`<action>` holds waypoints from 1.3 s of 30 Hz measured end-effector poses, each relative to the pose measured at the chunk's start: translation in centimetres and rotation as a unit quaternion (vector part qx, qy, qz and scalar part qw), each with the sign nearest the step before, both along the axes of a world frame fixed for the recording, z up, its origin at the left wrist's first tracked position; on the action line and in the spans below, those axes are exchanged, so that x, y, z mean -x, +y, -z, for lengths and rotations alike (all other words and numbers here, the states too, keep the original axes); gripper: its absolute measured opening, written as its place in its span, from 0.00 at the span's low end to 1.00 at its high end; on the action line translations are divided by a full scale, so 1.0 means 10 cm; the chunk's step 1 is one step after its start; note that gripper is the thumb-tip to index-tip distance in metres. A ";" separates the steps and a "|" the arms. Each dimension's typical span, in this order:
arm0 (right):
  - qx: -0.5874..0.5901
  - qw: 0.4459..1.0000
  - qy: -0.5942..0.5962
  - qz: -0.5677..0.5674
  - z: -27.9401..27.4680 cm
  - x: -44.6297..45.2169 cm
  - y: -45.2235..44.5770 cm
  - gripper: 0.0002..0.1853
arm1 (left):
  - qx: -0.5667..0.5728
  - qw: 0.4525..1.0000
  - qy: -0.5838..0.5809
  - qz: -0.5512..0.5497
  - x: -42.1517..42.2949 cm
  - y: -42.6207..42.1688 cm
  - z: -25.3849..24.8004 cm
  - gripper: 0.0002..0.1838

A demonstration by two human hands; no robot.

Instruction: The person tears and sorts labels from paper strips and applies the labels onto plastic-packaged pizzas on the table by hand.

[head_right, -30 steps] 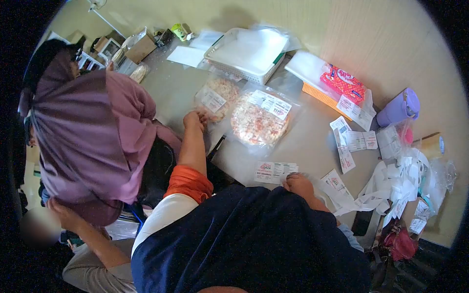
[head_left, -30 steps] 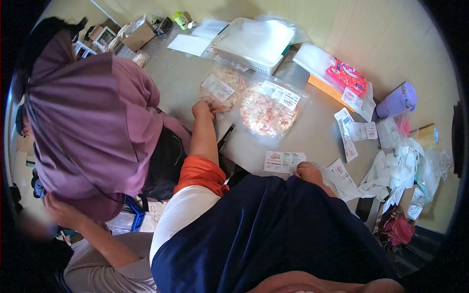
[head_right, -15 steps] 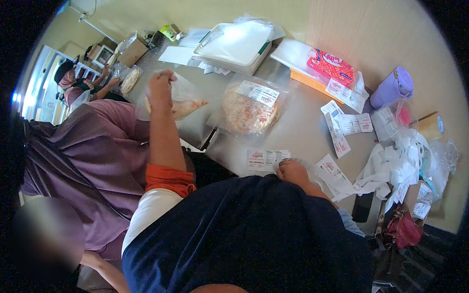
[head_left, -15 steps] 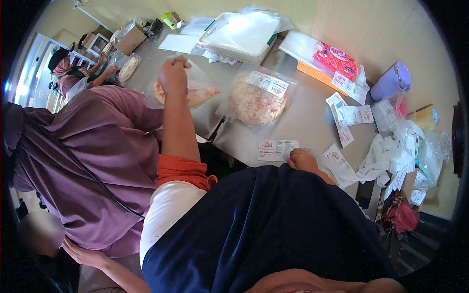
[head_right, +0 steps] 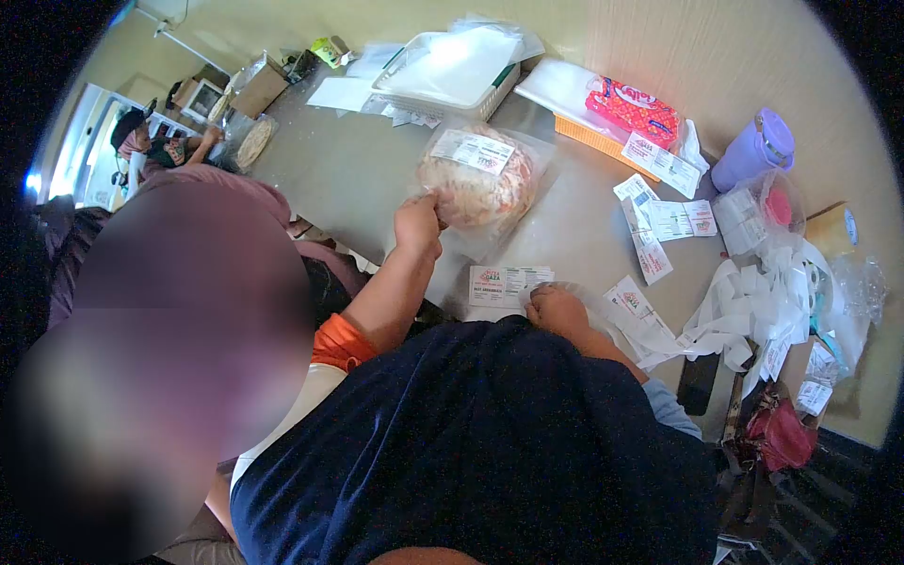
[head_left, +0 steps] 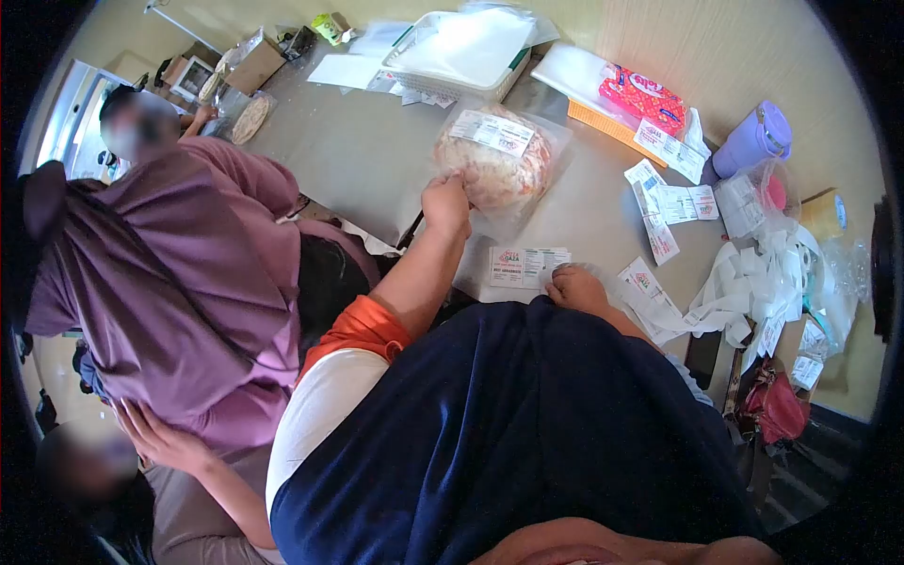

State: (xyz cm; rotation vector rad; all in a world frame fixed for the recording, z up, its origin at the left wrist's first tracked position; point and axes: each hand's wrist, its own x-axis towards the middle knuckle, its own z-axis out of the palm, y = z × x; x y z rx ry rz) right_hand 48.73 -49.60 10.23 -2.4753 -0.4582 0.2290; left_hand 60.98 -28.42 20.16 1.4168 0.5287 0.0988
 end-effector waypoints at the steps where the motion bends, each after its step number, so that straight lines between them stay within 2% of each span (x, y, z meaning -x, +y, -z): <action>1: -0.014 1.000 -0.010 0.000 0.01 0.01 0.00 0.13 | 0.035 0.999 0.037 0.007 0.05 -0.01 0.03 0.11; 4: -0.007 0.999 0.017 -0.043 -0.07 0.00 -0.07 0.14 | -0.140 0.982 0.012 -0.127 0.13 0.01 0.05 0.12; 5: -0.020 0.999 0.027 -0.028 -0.10 -0.01 -0.09 0.14 | -0.231 0.964 -0.069 -0.108 0.21 0.01 0.05 0.12; 7: -0.046 0.998 0.049 0.003 -0.12 0.00 -0.14 0.14 | -0.400 0.886 -0.226 -0.061 0.44 -0.04 -0.08 0.12; 8: -0.135 0.990 -0.012 0.048 -0.12 0.03 -0.17 0.17 | -0.406 0.882 -0.240 0.009 0.58 -0.10 -0.16 0.11; 9: -0.203 0.974 0.017 0.102 -0.15 0.02 -0.19 0.17 | -0.414 0.863 -0.274 0.087 0.67 -0.11 -0.10 0.10; 11: -0.332 0.914 0.081 0.218 -0.28 0.00 -0.24 0.18 | -0.363 0.851 -0.269 0.268 0.84 -0.20 -0.06 0.10; 13: -0.454 0.832 0.182 0.262 -0.51 -0.07 -0.25 0.19 | -0.338 0.844 -0.174 0.378 0.98 -0.35 -0.07 0.12; 14: -0.476 0.810 0.210 0.271 -0.53 -0.11 -0.27 0.18 | -0.294 0.853 -0.123 0.414 1.02 -0.41 0.03 0.12; 16: -0.526 0.755 0.259 0.293 -0.64 -0.14 -0.25 0.16 | -0.174 0.869 -0.085 0.456 1.07 -0.49 0.22 0.11; 17: -0.528 0.750 0.263 0.299 -0.65 -0.14 -0.24 0.16 | -0.119 0.871 -0.072 0.471 1.07 -0.51 0.27 0.11; 20: -0.544 0.731 0.280 0.302 -0.64 -0.13 -0.19 0.17 | -0.150 0.874 -0.055 0.459 1.11 -0.54 0.32 0.07; 21: -0.569 0.706 0.299 0.297 -0.64 -0.11 -0.17 0.17 | -0.165 0.876 -0.045 0.451 1.10 -0.54 0.32 0.07; 22: -0.594 0.681 0.318 0.287 -0.64 -0.06 -0.16 0.18 | -0.114 0.889 -0.026 0.443 1.10 -0.54 0.33 0.05; 23: -0.620 0.659 0.333 0.265 -0.67 -0.08 -0.15 0.18 | -0.151 0.884 0.011 0.443 1.10 -0.52 0.30 0.05; 24: -0.613 0.670 0.340 0.245 -0.52 -0.08 -0.20 0.19 | -0.157 0.885 0.002 0.439 1.08 -0.51 0.46 0.05; 25: -0.607 0.683 0.344 0.215 -0.39 -0.11 -0.25 0.20 | -0.209 0.867 -0.036 0.452 1.05 -0.47 0.58 0.06; 26: -0.555 0.733 0.326 0.219 -0.47 -0.08 -0.22 0.18 | -0.282 0.827 -0.047 0.484 1.05 -0.47 0.28 0.07; 27: -0.512 0.772 0.315 0.204 -0.62 -0.05 -0.21 0.16 | -0.295 0.828 -0.099 0.466 1.05 -0.46 0.39 0.10; 29: -0.470 0.797 0.318 0.205 -0.61 -0.02 -0.23 0.14 | -0.301 0.833 -0.087 0.456 1.11 -0.46 0.26 0.11; 30: -0.452 0.810 0.318 0.195 -0.56 -0.04 -0.27 0.13 | -0.326 0.823 -0.118 0.451 1.12 -0.45 0.21 0.11; 31: -0.445 0.821 0.297 0.200 -0.57 -0.05 -0.26 0.13 | -0.346 0.810 -0.147 0.450 1.15 -0.45 0.14 0.12; 35: -0.416 0.845 0.234 0.241 -0.65 -0.01 -0.18 0.15 | -0.461 0.764 -0.315 0.323 1.19 -0.42 -0.03 0.15; 39: -0.434 0.839 0.234 0.229 -0.52 0.04 -0.11 0.15 | -0.500 0.706 -0.369 0.339 1.20 -0.42 0.02 0.14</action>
